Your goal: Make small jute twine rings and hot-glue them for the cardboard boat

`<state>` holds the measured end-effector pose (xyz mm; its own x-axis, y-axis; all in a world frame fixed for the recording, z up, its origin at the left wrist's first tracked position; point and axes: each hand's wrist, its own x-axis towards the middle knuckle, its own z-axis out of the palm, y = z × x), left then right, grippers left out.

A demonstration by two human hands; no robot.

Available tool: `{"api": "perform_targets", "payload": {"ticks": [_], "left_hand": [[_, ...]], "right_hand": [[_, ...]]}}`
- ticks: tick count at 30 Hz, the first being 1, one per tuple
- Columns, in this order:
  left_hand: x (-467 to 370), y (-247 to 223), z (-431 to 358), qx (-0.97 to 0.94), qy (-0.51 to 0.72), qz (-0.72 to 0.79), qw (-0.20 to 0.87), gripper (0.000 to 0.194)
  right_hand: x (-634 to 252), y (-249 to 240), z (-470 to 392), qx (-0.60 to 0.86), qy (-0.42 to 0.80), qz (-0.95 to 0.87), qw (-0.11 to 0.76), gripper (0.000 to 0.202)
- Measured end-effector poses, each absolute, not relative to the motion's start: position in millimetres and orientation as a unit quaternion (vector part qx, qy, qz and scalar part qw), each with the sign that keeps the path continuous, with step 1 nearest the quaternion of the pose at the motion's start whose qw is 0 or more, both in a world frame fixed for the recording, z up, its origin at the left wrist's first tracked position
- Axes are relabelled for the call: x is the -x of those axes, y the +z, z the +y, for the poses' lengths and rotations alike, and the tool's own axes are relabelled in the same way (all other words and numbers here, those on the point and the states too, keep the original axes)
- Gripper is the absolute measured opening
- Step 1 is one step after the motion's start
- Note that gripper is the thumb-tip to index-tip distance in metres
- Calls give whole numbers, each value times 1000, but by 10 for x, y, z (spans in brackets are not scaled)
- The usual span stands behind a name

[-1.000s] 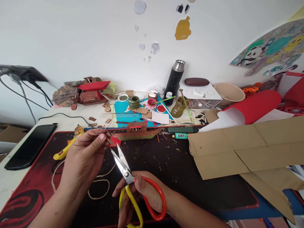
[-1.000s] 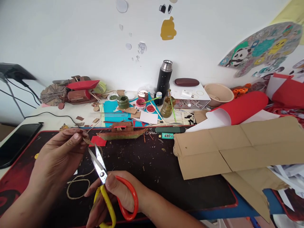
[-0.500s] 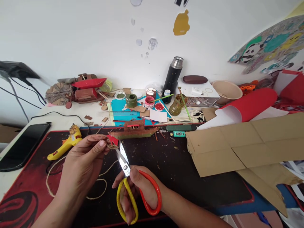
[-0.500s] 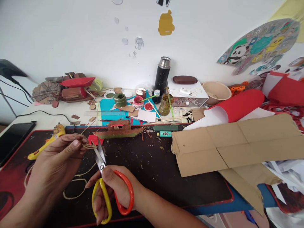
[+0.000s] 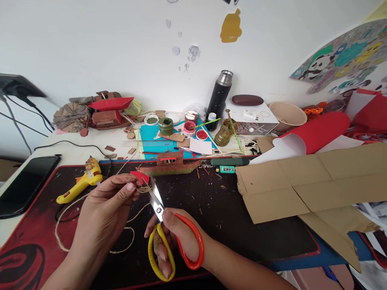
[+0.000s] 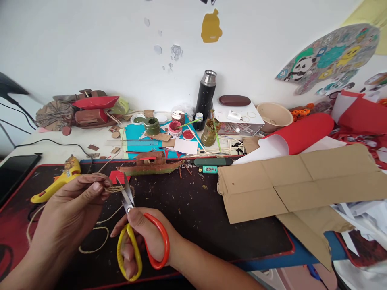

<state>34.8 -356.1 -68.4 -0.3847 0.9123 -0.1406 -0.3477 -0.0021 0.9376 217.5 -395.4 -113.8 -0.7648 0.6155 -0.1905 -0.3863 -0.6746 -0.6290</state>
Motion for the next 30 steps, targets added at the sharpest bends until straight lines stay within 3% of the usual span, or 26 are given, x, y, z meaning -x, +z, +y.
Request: {"api": "perform_targets", "payload": {"ticks": [22,30], "left_hand": [[-375,-679,-3574,-288,643,517,487,31],[-396,-630,-3569,-266,646,520,491,40]], "right_hand": [[-2186,-1158,-3967,202,898,-280,274,77],[-2200,-1116,-3944,199,899,-275,278,71]]}}
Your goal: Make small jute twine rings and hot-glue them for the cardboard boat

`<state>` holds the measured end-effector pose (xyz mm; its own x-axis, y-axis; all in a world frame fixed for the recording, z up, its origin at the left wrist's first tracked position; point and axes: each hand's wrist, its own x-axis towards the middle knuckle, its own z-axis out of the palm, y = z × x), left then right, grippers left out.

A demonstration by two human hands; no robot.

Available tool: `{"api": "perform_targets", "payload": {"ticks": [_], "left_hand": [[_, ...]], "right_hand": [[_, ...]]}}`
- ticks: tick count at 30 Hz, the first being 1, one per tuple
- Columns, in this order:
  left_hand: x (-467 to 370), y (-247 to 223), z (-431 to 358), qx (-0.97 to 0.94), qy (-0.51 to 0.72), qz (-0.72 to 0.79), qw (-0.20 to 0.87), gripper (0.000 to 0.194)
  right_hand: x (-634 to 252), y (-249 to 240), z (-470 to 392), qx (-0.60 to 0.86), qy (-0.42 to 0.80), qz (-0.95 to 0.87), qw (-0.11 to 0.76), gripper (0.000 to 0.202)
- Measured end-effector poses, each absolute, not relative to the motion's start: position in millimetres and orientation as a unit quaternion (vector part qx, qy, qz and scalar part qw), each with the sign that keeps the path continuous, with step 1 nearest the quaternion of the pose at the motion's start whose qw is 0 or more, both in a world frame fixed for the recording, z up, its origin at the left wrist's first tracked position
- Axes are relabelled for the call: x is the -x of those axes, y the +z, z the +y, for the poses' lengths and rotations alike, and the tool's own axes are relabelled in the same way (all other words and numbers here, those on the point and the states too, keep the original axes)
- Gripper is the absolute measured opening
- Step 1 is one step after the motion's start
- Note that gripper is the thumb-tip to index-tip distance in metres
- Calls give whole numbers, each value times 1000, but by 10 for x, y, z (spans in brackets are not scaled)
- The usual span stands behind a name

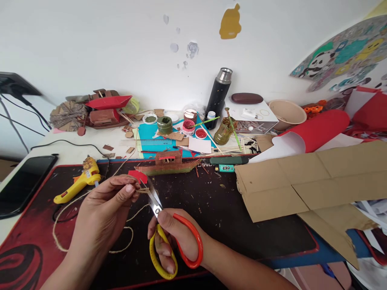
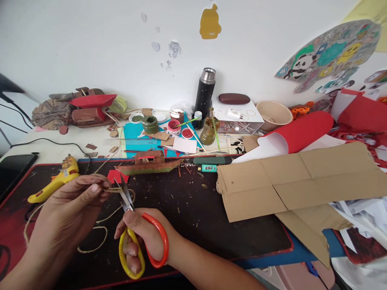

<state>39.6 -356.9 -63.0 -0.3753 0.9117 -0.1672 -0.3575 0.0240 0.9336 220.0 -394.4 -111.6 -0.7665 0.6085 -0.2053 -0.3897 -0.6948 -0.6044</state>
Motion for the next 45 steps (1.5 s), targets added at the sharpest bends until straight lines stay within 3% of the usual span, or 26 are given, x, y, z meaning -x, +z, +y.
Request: {"api": "perform_targets", "payload": {"ticks": [10,19,27,33,39,45], "left_hand": [[-333,-588,-3670,-328,625,556,440,30],[-209,-579,-3802,-472,552,583,364,9],[-140,-512,-3754,-439,552,623,339,11],[58,-503,-3693,-538,365,678,344,28],[-49,-705,-3643,-667,199,624,355,30],[-169,-966,-3602,-732,106,627,245,43]], "right_hand": [[-2216,-1048,-3981,213,912,-265,230,69],[-2201,-978,-3992,256,914,-255,186,71],[-2273,-853,-3977,258,912,-279,157,70],[-2507,-894,-3974,245,905,-286,197,63],[-2785,-952,-3971,277,882,-278,259,59],[-2821,-1013,-3996,279,876,-273,285,58]]}}
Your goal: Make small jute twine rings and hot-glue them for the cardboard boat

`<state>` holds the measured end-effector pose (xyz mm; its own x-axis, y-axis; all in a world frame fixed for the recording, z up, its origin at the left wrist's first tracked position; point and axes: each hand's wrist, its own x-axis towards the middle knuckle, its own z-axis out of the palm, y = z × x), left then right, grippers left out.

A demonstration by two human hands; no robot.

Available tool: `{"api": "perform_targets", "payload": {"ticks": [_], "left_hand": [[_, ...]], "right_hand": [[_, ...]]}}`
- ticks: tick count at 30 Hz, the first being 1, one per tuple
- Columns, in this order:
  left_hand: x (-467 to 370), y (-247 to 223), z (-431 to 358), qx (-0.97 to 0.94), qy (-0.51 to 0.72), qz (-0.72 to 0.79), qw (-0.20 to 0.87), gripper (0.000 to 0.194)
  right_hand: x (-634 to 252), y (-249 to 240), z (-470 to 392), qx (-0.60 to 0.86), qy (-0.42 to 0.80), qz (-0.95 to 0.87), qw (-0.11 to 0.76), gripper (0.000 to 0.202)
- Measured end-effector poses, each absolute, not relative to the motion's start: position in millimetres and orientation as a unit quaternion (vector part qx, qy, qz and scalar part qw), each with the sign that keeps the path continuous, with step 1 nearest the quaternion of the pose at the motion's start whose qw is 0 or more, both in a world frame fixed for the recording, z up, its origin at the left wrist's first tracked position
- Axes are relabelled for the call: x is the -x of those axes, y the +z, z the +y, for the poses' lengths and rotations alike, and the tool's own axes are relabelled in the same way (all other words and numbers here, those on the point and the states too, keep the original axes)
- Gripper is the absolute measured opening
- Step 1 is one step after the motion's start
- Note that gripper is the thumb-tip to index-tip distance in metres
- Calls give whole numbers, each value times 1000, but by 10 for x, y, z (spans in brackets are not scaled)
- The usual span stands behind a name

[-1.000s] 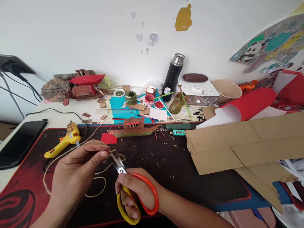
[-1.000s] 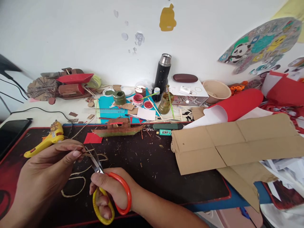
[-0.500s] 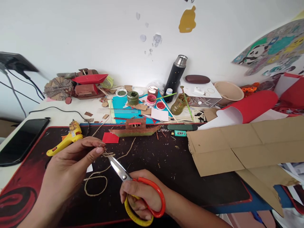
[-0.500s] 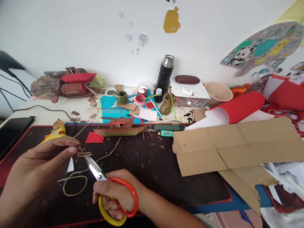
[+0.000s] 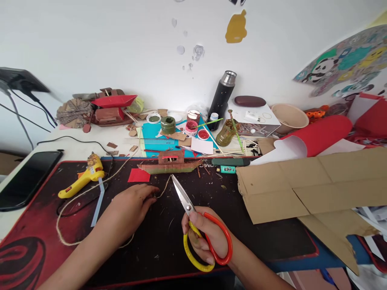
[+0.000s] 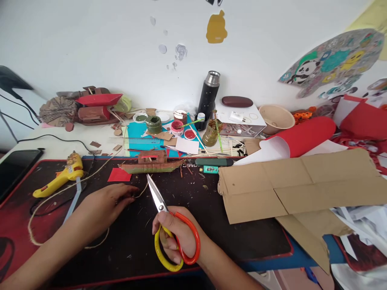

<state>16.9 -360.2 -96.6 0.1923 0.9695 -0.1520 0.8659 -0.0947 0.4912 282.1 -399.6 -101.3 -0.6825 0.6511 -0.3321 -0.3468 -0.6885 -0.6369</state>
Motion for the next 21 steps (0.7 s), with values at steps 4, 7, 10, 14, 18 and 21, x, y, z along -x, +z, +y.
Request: {"api": "perform_targets", "payload": {"ticks": [4,7,10,14,18,21], "left_hand": [[-208,-983,-3589,-759,56,614,212,44],[-241,-939,-3594,-776,35,597,200,42],[-264,-915,-3600,-784,42,588,195,42],[-251,-896,-3589,-760,92,601,230,38],[-194,-804,-3576,-698,173,620,315,33],[-154,-702,-3585,-650,218,632,362,33]], "right_hand": [[-2798,-1032,-4002,273,875,-274,292,59],[-2794,-1029,-4004,275,874,-276,292,59],[-2792,-1018,-4002,281,870,-278,293,61],[-2770,-1003,-3985,293,865,-283,294,64],[-2721,-989,-3958,310,854,-284,307,65],[-2672,-979,-3943,334,840,-283,320,65]]}}
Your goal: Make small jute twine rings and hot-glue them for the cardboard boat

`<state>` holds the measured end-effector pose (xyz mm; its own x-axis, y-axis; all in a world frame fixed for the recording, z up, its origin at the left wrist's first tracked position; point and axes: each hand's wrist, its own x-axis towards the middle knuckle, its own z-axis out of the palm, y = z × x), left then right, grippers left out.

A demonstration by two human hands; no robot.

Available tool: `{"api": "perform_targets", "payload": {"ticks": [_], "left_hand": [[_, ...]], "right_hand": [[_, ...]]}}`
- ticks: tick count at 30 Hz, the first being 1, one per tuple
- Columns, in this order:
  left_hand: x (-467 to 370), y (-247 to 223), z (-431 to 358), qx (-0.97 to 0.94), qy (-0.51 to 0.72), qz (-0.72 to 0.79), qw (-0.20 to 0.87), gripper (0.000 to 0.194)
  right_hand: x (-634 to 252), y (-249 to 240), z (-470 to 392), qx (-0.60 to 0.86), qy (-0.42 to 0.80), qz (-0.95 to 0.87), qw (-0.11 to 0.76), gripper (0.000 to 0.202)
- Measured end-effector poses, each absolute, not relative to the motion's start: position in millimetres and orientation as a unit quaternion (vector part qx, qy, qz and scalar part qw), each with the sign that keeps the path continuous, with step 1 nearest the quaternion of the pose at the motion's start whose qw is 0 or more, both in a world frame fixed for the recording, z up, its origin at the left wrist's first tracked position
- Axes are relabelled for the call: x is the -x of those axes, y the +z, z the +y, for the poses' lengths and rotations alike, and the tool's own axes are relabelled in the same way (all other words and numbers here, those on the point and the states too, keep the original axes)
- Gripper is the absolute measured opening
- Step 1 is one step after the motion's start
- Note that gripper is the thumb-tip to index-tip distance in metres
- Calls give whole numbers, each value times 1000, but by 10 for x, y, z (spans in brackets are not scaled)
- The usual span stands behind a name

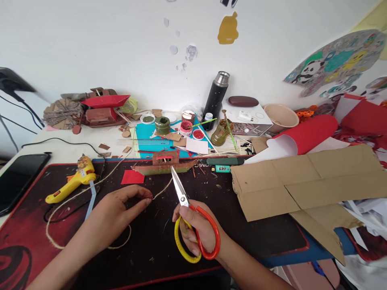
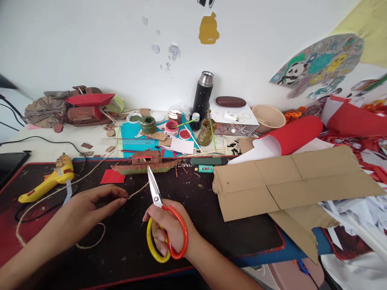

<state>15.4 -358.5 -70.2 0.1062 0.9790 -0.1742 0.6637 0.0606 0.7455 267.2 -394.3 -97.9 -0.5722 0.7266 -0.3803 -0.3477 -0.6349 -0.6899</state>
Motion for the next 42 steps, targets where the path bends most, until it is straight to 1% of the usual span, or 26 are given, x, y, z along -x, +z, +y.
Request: {"api": "perform_targets", "payload": {"ticks": [5,10,14,22,25,28,34,37,42], "left_hand": [[-138,-609,-3637,-593,266,625,432,34],[-169,-608,-3698,-578,288,593,481,28],[-203,-596,-3725,-587,287,570,498,26],[-278,-607,-3758,-593,278,542,527,24],[-259,-641,-3763,-577,287,551,531,23],[-219,-696,-3755,-519,326,577,540,23],[-242,-754,-3751,-389,386,590,592,33],[-294,-726,-3757,-372,387,582,611,37],[-368,-694,-3757,-356,373,568,642,37]], "right_hand": [[-2573,-957,-3911,378,814,-284,337,65],[-2454,-953,-3849,400,792,-285,362,68],[-2389,-954,-3809,412,780,-279,380,69],[-2312,-933,-3771,393,790,-279,379,65],[-2326,-899,-3769,385,797,-286,367,63],[-2373,-857,-3780,369,813,-303,334,60],[-2412,-803,-3823,327,845,-336,257,58],[-2400,-803,-3839,327,846,-343,243,58],[-2395,-824,-3834,320,850,-342,241,58]]}}
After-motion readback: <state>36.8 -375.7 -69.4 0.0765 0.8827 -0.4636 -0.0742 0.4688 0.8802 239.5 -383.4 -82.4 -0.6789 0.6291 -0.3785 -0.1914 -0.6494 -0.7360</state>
